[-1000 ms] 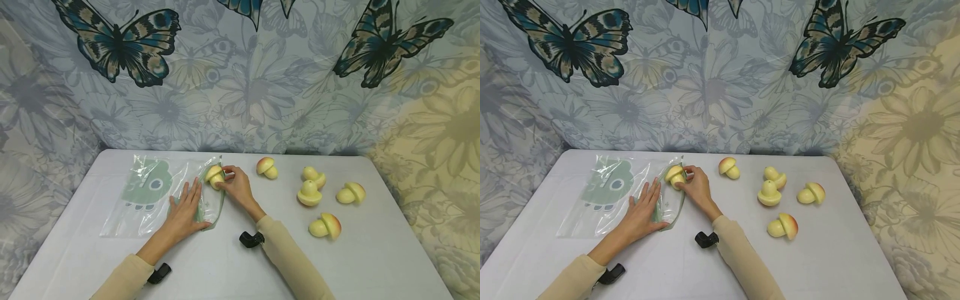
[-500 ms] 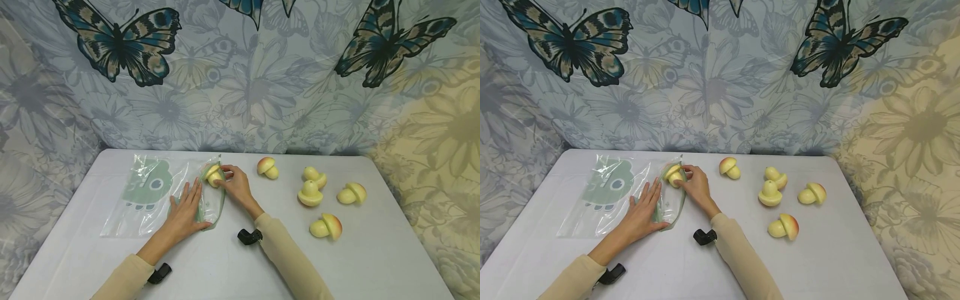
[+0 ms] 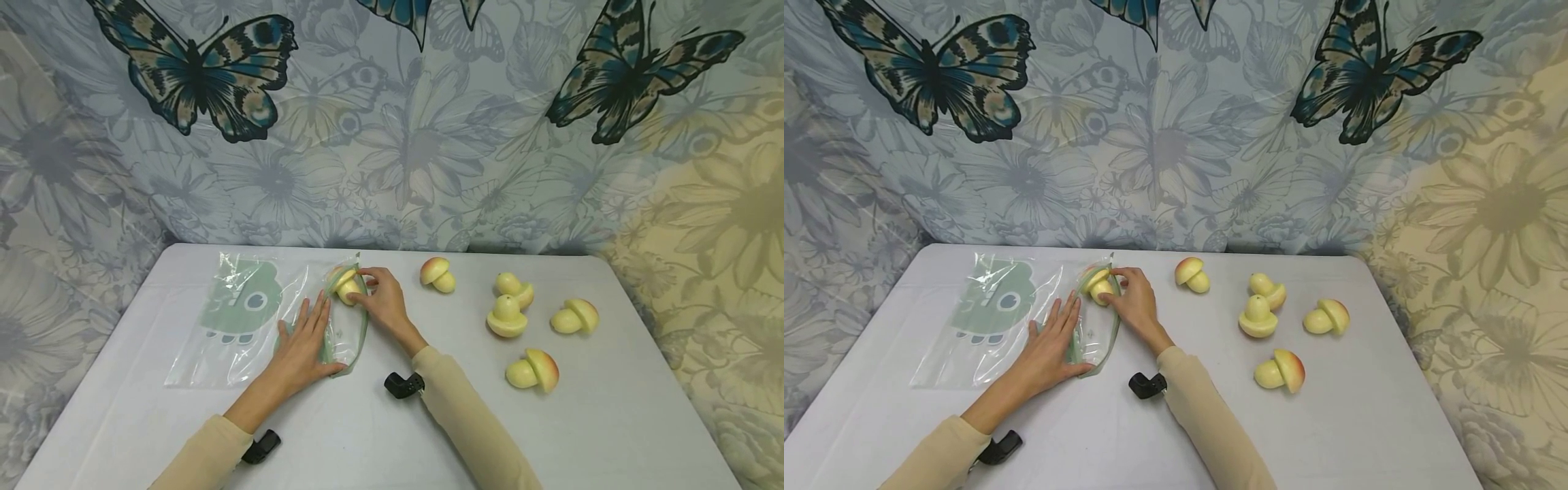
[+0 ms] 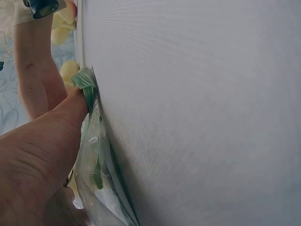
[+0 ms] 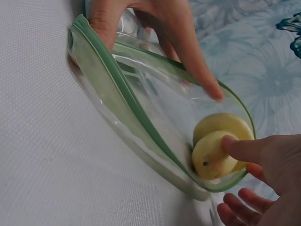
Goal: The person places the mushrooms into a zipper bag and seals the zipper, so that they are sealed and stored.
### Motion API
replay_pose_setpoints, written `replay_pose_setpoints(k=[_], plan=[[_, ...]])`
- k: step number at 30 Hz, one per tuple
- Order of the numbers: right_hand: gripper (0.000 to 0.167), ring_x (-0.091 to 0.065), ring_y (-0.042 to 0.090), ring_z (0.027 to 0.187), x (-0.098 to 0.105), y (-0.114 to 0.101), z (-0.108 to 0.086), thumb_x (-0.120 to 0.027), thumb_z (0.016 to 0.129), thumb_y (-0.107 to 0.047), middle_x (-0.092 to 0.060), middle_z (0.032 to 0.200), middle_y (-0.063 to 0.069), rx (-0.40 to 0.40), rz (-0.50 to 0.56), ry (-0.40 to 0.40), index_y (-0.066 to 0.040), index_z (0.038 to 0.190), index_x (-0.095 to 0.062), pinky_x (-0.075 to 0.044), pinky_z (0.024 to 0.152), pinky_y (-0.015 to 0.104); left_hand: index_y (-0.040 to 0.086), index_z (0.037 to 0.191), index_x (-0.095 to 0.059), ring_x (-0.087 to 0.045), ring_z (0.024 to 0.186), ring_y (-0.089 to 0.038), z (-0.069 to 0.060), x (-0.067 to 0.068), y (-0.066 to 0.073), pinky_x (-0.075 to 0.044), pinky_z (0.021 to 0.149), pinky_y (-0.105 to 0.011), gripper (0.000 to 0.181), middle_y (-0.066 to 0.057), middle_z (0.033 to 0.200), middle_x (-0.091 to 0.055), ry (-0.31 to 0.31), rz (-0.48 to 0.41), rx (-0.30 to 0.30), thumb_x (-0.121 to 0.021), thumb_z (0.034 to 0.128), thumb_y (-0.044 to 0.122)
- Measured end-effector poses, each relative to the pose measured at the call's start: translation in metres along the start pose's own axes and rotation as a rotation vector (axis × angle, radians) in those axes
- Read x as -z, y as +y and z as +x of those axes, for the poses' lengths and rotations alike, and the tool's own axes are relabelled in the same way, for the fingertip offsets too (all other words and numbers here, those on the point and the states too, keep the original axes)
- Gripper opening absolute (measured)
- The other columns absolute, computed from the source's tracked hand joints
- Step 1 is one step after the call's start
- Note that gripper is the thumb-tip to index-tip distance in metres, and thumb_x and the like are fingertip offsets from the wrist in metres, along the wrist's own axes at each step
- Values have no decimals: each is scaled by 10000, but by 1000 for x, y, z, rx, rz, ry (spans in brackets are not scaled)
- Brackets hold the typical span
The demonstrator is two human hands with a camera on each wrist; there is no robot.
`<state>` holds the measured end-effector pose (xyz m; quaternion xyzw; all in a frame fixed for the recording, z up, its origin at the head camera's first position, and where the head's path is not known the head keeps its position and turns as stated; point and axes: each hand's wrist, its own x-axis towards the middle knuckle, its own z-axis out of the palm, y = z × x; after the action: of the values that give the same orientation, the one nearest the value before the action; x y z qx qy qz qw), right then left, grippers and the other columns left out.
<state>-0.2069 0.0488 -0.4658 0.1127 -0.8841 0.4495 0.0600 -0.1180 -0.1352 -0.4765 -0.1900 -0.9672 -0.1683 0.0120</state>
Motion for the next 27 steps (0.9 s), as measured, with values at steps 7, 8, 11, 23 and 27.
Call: replay_pose_setpoints(k=[7,8,11,23,27], plan=[[471,-647,324,1013,-1,-2,1,-848,764,-163,-590,1249,193,12,-9,9,-33,1180,-671,-548,831,428,-18,1552,-139,-106,1467,-442,0,0,1,-183,937,-838,1236,-141,1641,-50,-3,6,4,-825,694,550],[468,-645,326,1015,-1,-2,1,-847,764,-161,-586,1255,195,14,-8,10,-34,1178,-672,-549,831,426,-18,1553,-139,-106,1467,-441,0,0,1,-185,937,-838,1236,-140,1641,-50,-4,9,4,-823,696,552],[460,-638,323,1031,-2,-2,1,-846,766,-169,-576,1273,195,24,-22,16,-42,1175,-678,-542,845,428,-21,1551,-144,-112,1465,-443,0,1,1,-190,935,-837,1234,-143,1640,-57,-3,14,5,-824,695,552],[400,-654,225,866,-4,-9,-2,-834,755,-58,-683,1001,113,101,-29,43,16,1123,-696,-535,729,255,-16,1552,-152,-120,1468,-433,0,-1,2,-201,939,-832,1234,-125,1643,-55,11,28,5,-816,692,570],[393,-683,238,881,-5,-10,-2,-818,759,-3,-691,1015,143,82,16,27,45,1124,-680,-547,721,193,-14,1552,-157,-125,1467,-433,0,-1,2,-194,941,-833,1236,-120,1644,-57,14,16,7,-823,686,564]])
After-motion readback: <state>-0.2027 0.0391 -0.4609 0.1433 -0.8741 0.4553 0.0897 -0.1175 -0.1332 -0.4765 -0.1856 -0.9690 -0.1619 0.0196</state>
